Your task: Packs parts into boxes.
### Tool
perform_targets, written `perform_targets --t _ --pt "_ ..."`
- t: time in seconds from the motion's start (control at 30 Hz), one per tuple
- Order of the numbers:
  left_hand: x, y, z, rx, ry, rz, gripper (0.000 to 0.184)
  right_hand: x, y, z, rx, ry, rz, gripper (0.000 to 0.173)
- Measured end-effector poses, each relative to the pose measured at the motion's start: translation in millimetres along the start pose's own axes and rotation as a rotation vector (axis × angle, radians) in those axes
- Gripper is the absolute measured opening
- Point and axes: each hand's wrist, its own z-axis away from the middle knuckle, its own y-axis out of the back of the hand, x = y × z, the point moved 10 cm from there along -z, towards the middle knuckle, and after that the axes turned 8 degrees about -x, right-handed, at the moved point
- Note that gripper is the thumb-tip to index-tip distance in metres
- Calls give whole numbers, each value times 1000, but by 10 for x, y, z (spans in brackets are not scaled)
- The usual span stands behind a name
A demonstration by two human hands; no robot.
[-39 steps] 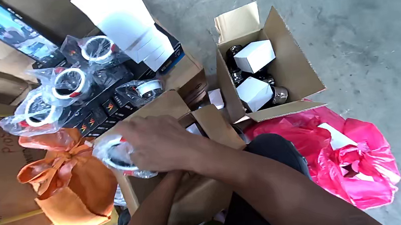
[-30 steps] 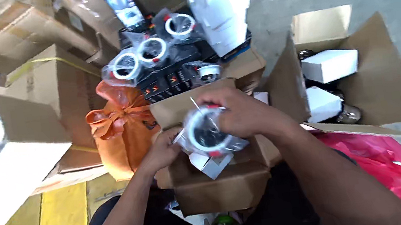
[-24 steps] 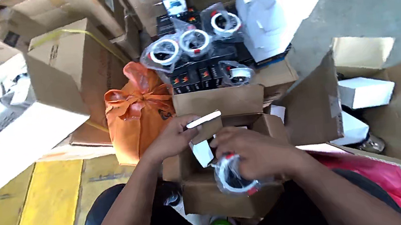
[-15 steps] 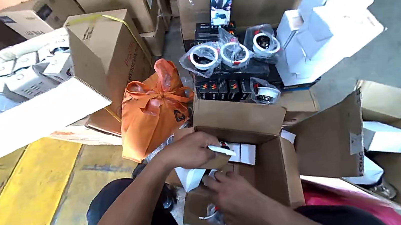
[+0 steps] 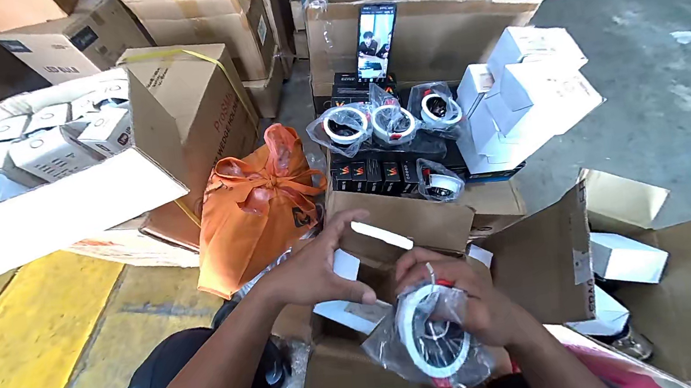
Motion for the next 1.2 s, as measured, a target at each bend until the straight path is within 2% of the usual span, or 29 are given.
perform_targets --t 0.07,0.1,0.17,0.2,0.23,0.33,0.4,0.6,0.7,0.77,0.8,0.87,0.93,1.0,1.1,1.2 --pt "11 76 7 86 -7 18 131 -23 137 32 69 28 -52 44" --pt "37 83 12 99 -37 18 127 -25 197 46 98 32 -74 47" --pt "81 -4 33 19 -80 -52 93 -32 280 75 132 48 -117 48" --pt "64 -75 34 -53 -56 -124 76 -38 303 85 142 58 -133 48" --pt "11 -141 36 -124 1 -187 66 -48 318 90 147 66 -144 47" --pt "-228 -247 58 -261 193 -280 63 -79 306 92 124 79 -126 47" --pt "-285 -256 48 -277 232 -282 62 -85 276 79 102 73 -116 49" --pt "-64 -33 48 14 136 -290 71 -139 407 113 135 103 -126 53" --pt "113 59 98 190 48 -538 61 -95 540 137 181 61 -182 43" --pt "233 35 127 274 -74 -755 59 41 613 176 297 -57 -275 27" --pt "282 3 146 310 -156 -835 58 132 627 215 415 -146 -349 21" --pt "354 -64 184 367 -295 -912 57 339 591 290 669 -330 -482 21" --pt "377 -94 219 419 -358 -927 53 510 537 310 784 -435 -503 24" --pt "375 -85 253 466 -388 -934 47 516 533 303 812 -408 -332 27" --pt "379 -37 288 500 -427 -882 43 191 481 250 794 -237 104 30" --pt "407 -69 284 538 -428 -908 46 -33 343 234 821 -29 222 37"
